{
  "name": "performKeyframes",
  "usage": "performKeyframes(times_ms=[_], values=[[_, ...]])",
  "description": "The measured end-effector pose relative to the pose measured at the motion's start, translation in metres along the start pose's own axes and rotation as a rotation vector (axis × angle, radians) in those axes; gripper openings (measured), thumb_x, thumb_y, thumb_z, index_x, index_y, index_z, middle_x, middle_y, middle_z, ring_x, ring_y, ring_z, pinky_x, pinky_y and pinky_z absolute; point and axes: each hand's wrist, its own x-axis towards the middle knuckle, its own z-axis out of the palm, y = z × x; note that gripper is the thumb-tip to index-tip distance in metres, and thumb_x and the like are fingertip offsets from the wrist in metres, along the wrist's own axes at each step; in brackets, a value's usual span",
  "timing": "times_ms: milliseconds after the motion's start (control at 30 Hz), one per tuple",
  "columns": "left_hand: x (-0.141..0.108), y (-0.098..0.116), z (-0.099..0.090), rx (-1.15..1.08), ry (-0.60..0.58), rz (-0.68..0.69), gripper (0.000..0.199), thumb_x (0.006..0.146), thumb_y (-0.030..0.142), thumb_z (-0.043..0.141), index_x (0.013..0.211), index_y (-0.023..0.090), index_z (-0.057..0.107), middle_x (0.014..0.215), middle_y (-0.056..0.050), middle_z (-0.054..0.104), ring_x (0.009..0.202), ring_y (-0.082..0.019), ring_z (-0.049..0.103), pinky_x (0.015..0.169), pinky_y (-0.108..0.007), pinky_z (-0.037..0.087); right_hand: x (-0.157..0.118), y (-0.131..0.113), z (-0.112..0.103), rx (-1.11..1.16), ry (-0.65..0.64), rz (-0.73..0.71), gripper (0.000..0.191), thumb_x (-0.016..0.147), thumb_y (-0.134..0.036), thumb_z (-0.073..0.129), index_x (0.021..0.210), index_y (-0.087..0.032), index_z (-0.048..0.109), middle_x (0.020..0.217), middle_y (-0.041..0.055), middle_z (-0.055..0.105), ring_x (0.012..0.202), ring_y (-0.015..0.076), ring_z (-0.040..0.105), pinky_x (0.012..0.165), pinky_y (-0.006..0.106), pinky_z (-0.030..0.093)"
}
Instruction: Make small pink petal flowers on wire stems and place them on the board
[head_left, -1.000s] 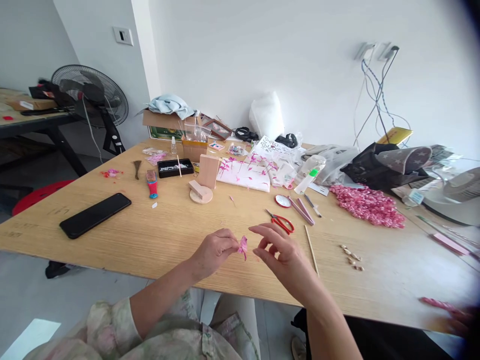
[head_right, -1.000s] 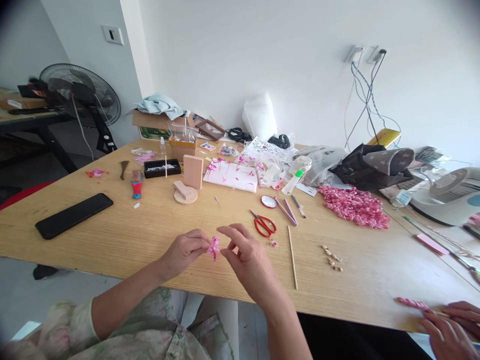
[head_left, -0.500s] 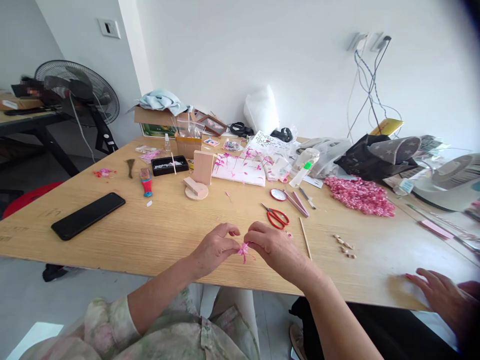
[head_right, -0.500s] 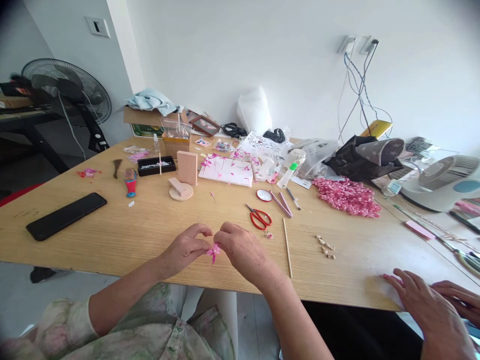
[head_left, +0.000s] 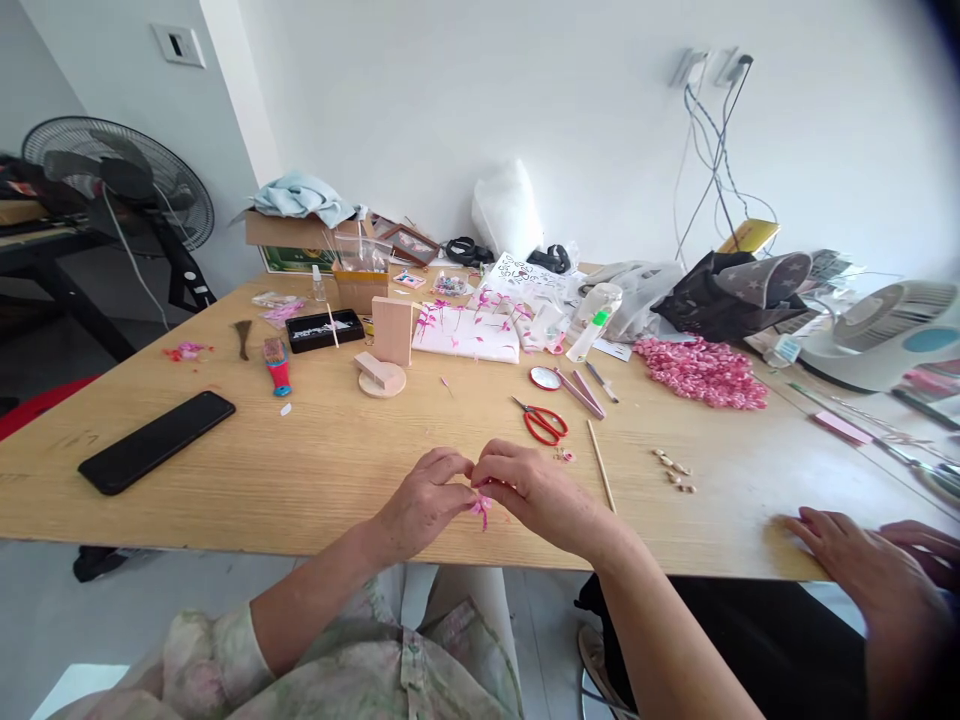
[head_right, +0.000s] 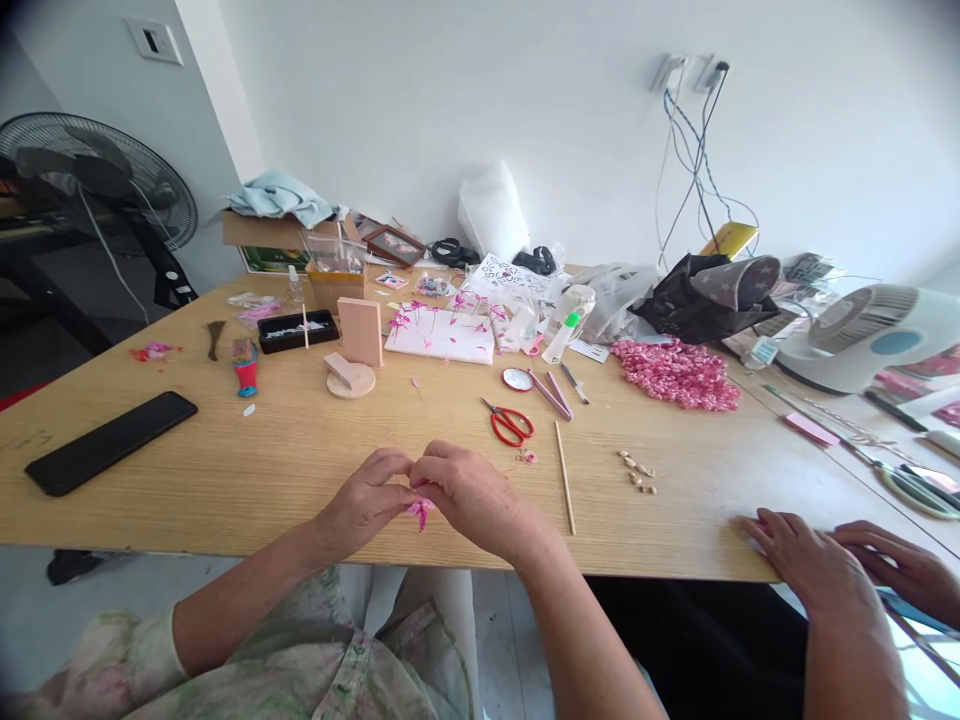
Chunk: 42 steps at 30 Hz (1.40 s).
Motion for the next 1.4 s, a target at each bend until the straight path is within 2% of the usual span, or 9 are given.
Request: performKeyframes(times_ms=[267, 500, 633, 767, 900, 1067, 1167, 1267, 1400], values=[[-0.001, 0.004, -0.001, -0.108, -0.105, -0.016, 0.019, 0.082, 0.016, 0.042, 0.079, 0.016, 0.061, 0.090, -0.007, 0.053, 0.089, -0.014, 0.046, 0.079, -0.027, 0.041, -0.001, 0.003, -0.001, -0.014, -0.096, 0.027, 0.019, 0.083, -0.015, 0.042, 0.075, -0.016, 0.059, 0.076, 0.0028, 0.053, 0.066, 0.0094, 0.050, 0.058, 0.020, 0.034], [-0.006, 0.000, 0.006, -0.078, -0.018, -0.105, 0.018, 0.080, 0.018, 0.045, 0.078, 0.019, 0.064, 0.089, -0.005, 0.045, 0.086, -0.013, 0.047, 0.074, -0.024, 0.041, -0.001, -0.002, 0.000, -0.054, -0.060, 0.080, 0.017, 0.082, -0.011, 0.041, 0.075, -0.016, 0.055, 0.080, 0.0035, 0.052, 0.066, 0.0091, 0.049, 0.058, 0.020, 0.033], [-0.004, 0.001, 0.005, -0.134, -0.088, -0.177, 0.018, 0.080, 0.018, 0.046, 0.074, 0.018, 0.063, 0.080, -0.003, 0.046, 0.075, -0.012, 0.046, 0.066, -0.022, 0.041, -0.001, -0.008, -0.002, -0.156, 0.048, 0.111, 0.017, 0.080, -0.008, 0.040, 0.074, -0.016, 0.054, 0.081, 0.0037, 0.051, 0.064, 0.0092, 0.048, 0.056, 0.020, 0.032], [-0.005, -0.003, 0.002, -0.238, -0.027, -0.281, 0.016, 0.079, 0.018, 0.047, 0.075, 0.018, 0.063, 0.085, -0.004, 0.049, 0.076, -0.012, 0.047, 0.067, -0.023, 0.040, -0.005, -0.012, -0.002, -0.193, 0.227, 0.162, 0.017, 0.080, -0.009, 0.040, 0.076, -0.017, 0.053, 0.082, 0.0043, 0.051, 0.066, 0.0103, 0.049, 0.054, 0.020, 0.032], [-0.007, -0.008, -0.001, -0.371, -0.018, -0.366, 0.017, 0.080, 0.020, 0.047, 0.078, 0.018, 0.063, 0.072, -0.002, 0.054, 0.069, -0.011, 0.050, 0.065, -0.022, 0.040, -0.015, -0.013, 0.001, -0.001, 0.379, 0.206, 0.015, 0.081, -0.013, 0.040, 0.074, -0.018, 0.052, 0.075, 0.0022, 0.053, 0.063, 0.0099, 0.048, 0.056, 0.021, 0.035], [-0.006, -0.010, -0.002, -0.627, 0.124, -0.589, 0.015, 0.074, 0.026, 0.055, 0.066, 0.015, 0.061, 0.063, 0.000, 0.053, 0.064, -0.012, 0.048, 0.063, -0.023, 0.038, -0.024, -0.013, 0.012, 0.504, 0.543, 0.331, 0.008, 0.077, -0.025, 0.050, 0.080, -0.018, 0.054, 0.065, -0.0009, 0.051, 0.060, 0.0096, 0.047, 0.054, 0.021, 0.038], [-0.007, -0.010, 0.000, -0.764, 0.182, -0.682, 0.016, 0.074, 0.027, 0.056, 0.066, 0.014, 0.060, 0.062, 0.001, 0.051, 0.063, -0.011, 0.046, 0.061, -0.023, 0.037, -0.026, -0.014, 0.021, 0.773, 0.641, 0.372, 0.019, 0.074, -0.027, 0.056, 0.092, -0.021, 0.055, 0.064, -0.0020, 0.051, 0.057, 0.0091, 0.048, 0.049, 0.021, 0.038], [-0.009, -0.012, 0.000, -0.809, 0.245, -0.650, 0.018, 0.074, 0.028, 0.056, 0.062, 0.014, 0.057, 0.062, 0.001, 0.050, 0.063, -0.011, 0.046, 0.062, -0.024, 0.037, -0.030, -0.014, 0.027, 0.858, 0.667, 0.437, 0.018, 0.072, -0.028, 0.058, 0.088, -0.021, 0.058, 0.061, -0.0015, 0.051, 0.054, 0.0097, 0.048, 0.047, 0.022, 0.038], [-0.008, -0.013, -0.007, -0.722, 0.197, -0.515, 0.018, 0.076, 0.027, 0.054, 0.065, 0.014, 0.059, 0.068, -0.002, 0.055, 0.068, -0.013, 0.049, 0.067, -0.026, 0.038, -0.033, -0.012, 0.026, 0.890, 0.687, 0.445, 0.024, 0.069, -0.028, 0.061, 0.091, -0.021, 0.055, 0.063, -0.0018, 0.052, 0.055, 0.0095, 0.049, 0.048, 0.021, 0.039]])
